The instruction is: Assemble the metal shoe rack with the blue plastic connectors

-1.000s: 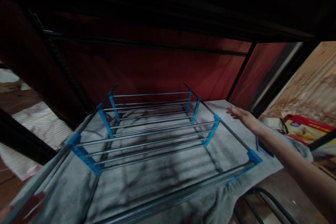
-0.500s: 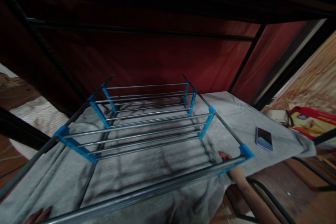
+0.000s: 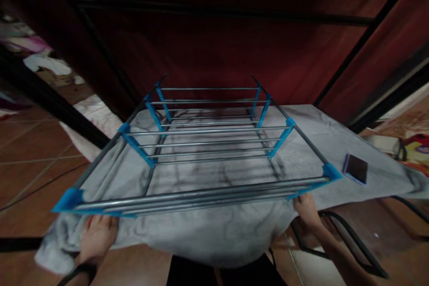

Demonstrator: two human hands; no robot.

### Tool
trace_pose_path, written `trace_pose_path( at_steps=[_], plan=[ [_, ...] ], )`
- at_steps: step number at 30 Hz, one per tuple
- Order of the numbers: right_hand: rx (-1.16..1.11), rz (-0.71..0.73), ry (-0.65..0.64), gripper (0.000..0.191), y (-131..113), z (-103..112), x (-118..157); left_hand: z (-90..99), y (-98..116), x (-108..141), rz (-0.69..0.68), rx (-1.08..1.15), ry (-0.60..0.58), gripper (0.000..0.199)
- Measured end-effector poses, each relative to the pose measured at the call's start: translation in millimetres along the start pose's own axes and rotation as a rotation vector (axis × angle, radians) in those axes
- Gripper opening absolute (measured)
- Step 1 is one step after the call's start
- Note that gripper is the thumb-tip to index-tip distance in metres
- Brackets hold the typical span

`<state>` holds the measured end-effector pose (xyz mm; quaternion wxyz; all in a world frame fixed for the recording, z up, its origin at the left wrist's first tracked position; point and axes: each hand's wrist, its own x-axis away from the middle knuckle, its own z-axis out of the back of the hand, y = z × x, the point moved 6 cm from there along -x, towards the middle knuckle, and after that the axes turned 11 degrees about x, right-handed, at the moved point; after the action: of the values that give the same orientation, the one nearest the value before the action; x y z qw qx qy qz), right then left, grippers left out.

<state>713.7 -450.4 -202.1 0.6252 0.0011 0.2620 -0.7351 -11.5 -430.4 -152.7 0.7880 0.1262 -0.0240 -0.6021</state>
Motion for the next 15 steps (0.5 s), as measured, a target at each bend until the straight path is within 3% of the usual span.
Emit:
trace_pose_path(
  at_steps=[3,6,10,15],
  plan=[
    [-0.054,-0.026,-0.04,0.034,5,5,23,-8.7,-20,2,-0.014,0.307,0.047,0.022],
    [-0.1,-0.109,-0.084,0.046,19,2,42,-6.5,-24,3,0.029,0.523,0.125,0.033],
    [-0.228,-0.19,-0.159,0.053,29,-13,50,-1.7,-3,24,0.039,0.629,0.183,0.05],
    [-0.384,-0.276,-0.228,0.055,32,-36,47,-4.0,40,51,0.096,1.074,0.135,0.063]
  ],
)
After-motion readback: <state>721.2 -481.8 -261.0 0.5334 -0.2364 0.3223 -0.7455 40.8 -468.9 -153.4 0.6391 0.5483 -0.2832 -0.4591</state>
